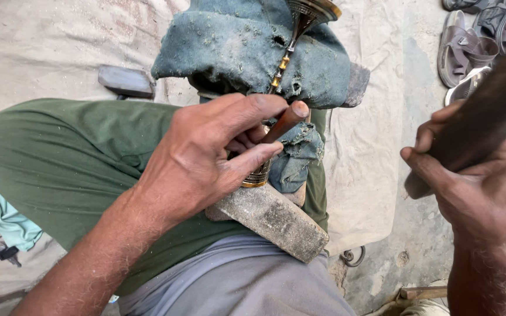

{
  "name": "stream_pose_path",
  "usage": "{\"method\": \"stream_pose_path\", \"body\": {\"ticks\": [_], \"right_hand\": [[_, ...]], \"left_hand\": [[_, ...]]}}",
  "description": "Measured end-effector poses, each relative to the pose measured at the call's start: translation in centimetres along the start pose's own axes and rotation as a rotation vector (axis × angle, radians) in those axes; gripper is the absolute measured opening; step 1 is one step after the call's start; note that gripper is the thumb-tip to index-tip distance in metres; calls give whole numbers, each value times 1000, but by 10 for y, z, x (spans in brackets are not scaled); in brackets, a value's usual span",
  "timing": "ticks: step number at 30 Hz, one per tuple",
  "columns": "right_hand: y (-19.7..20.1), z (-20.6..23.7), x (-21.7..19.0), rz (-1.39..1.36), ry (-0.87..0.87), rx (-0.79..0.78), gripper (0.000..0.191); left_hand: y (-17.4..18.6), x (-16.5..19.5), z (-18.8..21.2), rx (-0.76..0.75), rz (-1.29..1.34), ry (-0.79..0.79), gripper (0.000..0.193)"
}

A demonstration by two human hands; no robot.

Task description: The person sits on the ground holding a small wooden punch against a decorative brass bell and repeatedly strikes the punch with a wooden mallet to emboss the bell's surface, repositioning the bell and punch between strikes.

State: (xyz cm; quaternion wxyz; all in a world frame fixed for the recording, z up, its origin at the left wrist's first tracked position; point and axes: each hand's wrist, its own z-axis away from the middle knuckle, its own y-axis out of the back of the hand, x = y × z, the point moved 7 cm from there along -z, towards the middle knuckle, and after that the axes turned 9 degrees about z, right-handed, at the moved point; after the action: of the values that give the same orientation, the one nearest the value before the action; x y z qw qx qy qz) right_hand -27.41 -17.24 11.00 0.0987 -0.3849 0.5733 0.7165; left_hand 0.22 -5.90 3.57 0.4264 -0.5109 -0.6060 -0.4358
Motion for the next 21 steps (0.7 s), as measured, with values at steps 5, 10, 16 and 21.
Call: {"method": "stream_pose_path", "body": {"ticks": [5, 10, 16, 21], "right_hand": [[-9, -2, 1, 667, 133, -70, 22], [-16, 4, -25, 537, 196, 54, 26], [-18, -7, -35, 723, 121, -66, 18], [-26, -2, -29, 919, 174, -149, 20]], "left_hand": [[-3, -13, -6, -25, 2, 103, 52], [-3, -10, -5, -33, -16, 30, 55], [-6, -6, -9, -107, -138, -33, 47], [-5, -3, -10, -102, -136, -72, 45]]}}
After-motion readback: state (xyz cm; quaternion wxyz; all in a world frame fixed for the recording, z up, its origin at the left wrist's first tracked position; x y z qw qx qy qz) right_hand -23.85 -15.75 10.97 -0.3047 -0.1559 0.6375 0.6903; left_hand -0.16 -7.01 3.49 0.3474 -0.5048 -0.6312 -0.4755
